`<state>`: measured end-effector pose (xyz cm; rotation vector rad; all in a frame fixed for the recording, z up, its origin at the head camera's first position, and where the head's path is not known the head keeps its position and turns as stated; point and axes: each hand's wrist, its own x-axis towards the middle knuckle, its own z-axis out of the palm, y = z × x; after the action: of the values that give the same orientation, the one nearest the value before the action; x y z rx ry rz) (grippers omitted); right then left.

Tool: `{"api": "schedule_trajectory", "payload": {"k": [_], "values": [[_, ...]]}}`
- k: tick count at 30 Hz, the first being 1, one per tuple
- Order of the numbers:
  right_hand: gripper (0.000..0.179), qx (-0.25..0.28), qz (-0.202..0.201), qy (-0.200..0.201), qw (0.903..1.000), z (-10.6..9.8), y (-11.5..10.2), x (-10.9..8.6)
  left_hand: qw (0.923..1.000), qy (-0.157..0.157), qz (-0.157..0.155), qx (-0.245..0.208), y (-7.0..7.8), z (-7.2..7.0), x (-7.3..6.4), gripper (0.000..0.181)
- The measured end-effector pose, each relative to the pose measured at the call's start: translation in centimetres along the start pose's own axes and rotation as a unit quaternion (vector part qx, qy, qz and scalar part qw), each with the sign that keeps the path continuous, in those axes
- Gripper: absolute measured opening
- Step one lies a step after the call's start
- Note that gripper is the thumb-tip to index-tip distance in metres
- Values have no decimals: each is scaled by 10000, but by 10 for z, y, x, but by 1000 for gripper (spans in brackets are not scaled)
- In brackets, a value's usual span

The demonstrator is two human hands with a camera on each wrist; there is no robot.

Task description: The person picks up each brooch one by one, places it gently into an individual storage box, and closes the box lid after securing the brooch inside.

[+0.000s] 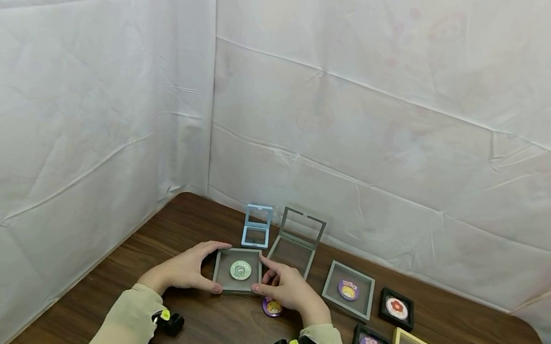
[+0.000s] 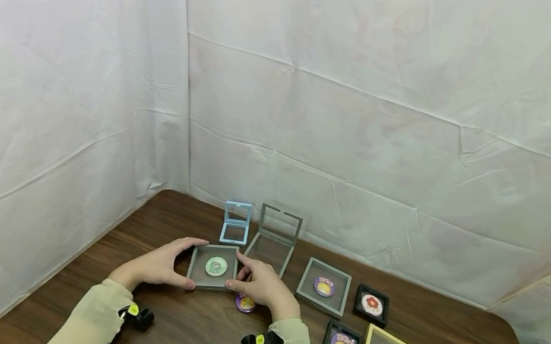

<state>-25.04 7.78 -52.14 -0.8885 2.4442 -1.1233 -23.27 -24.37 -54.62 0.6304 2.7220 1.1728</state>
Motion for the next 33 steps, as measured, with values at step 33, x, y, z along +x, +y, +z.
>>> {"api": "schedule_trajectory", "payload": {"k": [33], "values": [[79,-90,15,-19,10000,-1,-1,-2,10000,-2,-60,-35,2,0,-2,104]]}}
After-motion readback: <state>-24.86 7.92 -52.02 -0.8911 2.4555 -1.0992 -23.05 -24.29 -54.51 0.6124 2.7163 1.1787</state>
